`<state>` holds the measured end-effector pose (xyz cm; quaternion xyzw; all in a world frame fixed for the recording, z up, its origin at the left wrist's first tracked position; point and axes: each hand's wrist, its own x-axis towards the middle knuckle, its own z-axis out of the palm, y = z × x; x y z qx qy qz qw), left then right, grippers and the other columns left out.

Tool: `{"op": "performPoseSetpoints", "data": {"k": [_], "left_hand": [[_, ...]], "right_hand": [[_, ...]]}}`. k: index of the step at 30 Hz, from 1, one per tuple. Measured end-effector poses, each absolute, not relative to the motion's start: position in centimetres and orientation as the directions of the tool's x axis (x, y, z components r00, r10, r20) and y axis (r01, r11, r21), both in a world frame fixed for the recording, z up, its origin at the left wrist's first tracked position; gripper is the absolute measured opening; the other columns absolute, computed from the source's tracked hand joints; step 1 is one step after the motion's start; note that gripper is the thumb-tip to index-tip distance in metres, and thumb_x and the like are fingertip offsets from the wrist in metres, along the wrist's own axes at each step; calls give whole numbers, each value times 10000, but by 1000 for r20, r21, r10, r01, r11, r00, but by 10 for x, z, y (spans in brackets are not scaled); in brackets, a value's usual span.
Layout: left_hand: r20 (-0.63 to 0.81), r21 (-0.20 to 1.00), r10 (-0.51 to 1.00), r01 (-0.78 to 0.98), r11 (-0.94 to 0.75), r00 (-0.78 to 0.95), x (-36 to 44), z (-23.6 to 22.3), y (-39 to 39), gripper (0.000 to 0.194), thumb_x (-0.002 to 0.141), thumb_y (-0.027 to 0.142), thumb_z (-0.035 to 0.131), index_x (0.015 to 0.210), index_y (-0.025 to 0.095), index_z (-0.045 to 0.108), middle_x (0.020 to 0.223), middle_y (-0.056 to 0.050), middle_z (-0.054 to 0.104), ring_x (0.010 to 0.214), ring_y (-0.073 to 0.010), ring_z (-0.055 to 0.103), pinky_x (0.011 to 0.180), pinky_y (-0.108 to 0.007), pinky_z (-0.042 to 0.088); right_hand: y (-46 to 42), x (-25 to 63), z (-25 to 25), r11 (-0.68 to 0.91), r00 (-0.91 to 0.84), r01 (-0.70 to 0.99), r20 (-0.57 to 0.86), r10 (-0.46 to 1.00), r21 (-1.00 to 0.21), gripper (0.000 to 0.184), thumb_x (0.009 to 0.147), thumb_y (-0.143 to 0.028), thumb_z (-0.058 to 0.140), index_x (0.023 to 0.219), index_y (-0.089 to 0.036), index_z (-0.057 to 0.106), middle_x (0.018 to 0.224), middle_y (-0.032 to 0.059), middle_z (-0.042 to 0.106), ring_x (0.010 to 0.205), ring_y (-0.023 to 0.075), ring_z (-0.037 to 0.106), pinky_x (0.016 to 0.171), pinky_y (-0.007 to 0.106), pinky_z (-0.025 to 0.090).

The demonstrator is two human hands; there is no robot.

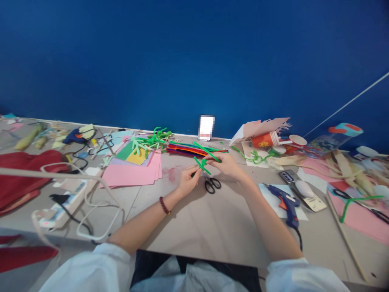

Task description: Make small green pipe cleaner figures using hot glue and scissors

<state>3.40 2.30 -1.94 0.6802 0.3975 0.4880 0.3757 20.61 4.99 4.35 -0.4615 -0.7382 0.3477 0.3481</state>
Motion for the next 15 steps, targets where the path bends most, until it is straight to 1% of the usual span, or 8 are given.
{"op": "performPoseSetpoints", "data": {"k": [6, 11, 15], "left_hand": [[403, 876, 891, 195, -441, 208, 34, -16, 21, 400, 862, 304, 443, 478, 192, 453, 483, 15, 428, 531, -126, 439, 560, -261, 346], [404, 877, 890, 187, -442, 210, 35, -12, 20, 433, 851, 319, 454, 439, 193, 424, 470, 10, 420, 532, -130, 428, 570, -268, 343], [406, 877, 889, 183, -445, 213, 35, -14, 20, 431, 859, 348, 449, 459, 190, 431, 482, 9, 428, 530, -124, 428, 554, -262, 340]], "right_hand": [[54, 214, 41, 260, -343, 372, 129, 931, -891, 214, 780, -307, 573, 920, -213, 704, 921, 19, 718, 871, 181, 649, 805, 297, 471], [54, 212, 41, 209, -338, 328, 93, 937, -921, 199, 735, -333, 625, 878, -220, 706, 899, 9, 720, 848, 179, 652, 774, 286, 483], [55, 211, 38, 207, -332, 325, 94, 939, -923, 176, 719, -333, 640, 841, -225, 706, 879, 1, 716, 837, 171, 647, 774, 279, 478]]}}
